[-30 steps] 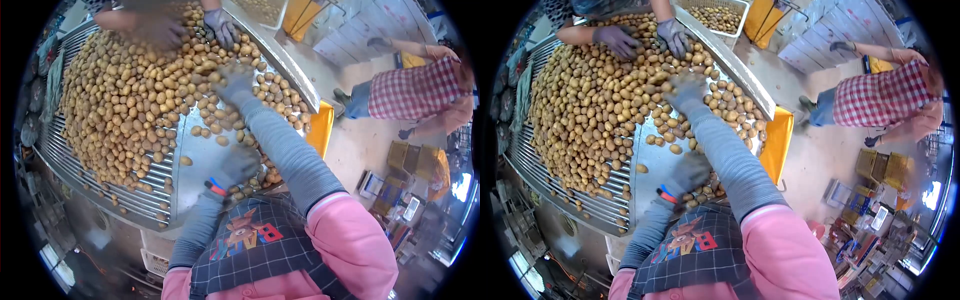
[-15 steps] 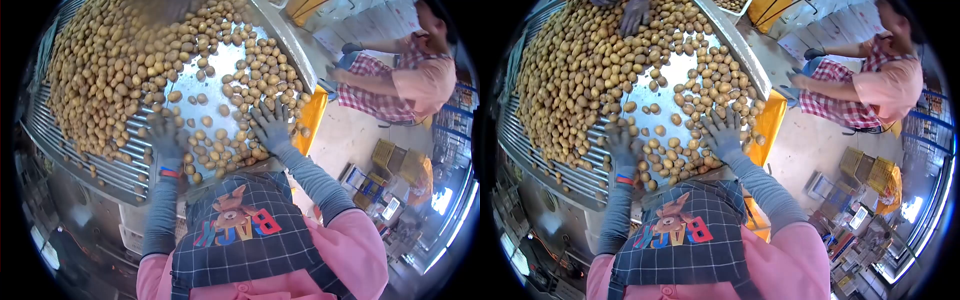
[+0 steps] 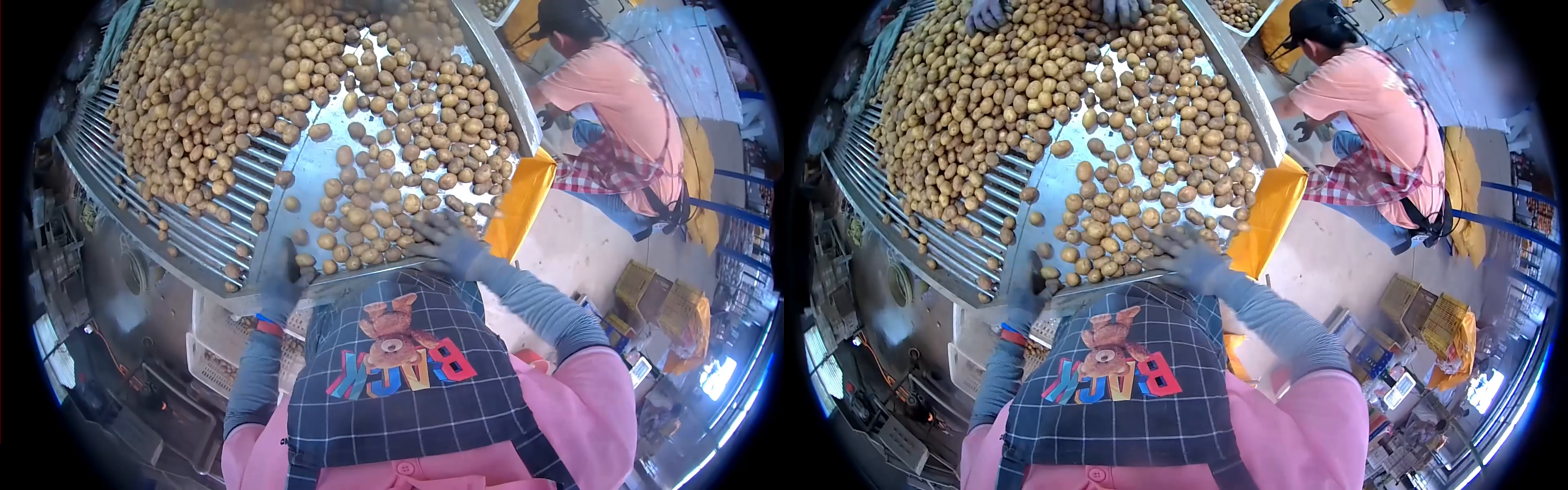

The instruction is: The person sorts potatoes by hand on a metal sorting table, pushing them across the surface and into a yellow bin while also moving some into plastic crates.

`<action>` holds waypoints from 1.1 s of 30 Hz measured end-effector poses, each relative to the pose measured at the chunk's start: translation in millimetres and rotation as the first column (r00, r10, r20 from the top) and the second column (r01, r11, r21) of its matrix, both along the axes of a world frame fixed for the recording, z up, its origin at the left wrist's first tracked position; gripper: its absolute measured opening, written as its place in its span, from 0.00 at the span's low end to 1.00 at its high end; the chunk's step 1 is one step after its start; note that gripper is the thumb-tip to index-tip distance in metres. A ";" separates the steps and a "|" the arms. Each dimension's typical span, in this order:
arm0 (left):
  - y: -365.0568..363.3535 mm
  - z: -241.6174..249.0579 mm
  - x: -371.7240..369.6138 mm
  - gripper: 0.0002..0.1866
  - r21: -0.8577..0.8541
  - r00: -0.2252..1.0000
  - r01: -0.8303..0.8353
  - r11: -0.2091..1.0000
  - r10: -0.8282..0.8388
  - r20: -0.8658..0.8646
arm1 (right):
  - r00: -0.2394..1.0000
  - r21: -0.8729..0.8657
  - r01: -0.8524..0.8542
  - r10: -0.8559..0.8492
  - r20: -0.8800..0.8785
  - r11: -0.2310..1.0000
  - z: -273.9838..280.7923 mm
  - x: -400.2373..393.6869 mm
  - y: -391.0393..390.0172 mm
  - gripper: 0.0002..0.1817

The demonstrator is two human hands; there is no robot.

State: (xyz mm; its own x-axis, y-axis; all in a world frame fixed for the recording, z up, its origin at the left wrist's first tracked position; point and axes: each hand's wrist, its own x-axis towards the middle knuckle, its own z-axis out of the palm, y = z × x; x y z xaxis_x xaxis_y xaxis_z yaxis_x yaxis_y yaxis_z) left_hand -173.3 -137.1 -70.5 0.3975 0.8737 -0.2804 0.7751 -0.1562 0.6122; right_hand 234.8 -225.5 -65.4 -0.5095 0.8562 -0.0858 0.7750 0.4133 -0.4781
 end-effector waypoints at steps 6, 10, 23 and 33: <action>-1.1 -4.9 93.9 0.57 -0.212 0.981 0.079 0.974 -0.115 -0.158 | 0.887 -0.377 0.411 -0.268 0.376 0.830 26.3 103.5 43.1 0.19; 10.7 -18.8 164.2 0.56 -0.125 0.940 0.341 0.932 -0.335 0.061 | 0.628 -0.190 0.774 -0.771 0.108 0.604 53.3 122.4 155.8 0.20; 245.4 -8.6 77.2 0.31 0.704 0.991 -0.102 0.703 0.134 0.010 | 0.963 -0.046 0.110 -0.095 0.252 0.993 -16.8 -74.2 124.4 0.30; 53.5 -11.1 188.7 0.38 0.333 0.915 0.401 0.854 -0.391 -0.097 | 0.641 -0.248 0.746 -0.563 0.522 0.618 21.9 69.1 180.4 0.16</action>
State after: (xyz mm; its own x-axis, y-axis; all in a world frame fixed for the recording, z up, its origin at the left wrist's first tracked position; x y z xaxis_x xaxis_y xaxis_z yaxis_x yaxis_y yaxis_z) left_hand 15.3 -83.6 -81.7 0.7270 0.6865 -0.0108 0.6177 -0.6471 0.4470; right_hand 304.0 -45.1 -43.5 0.3279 0.7693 -0.5484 0.8920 -0.4433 -0.0886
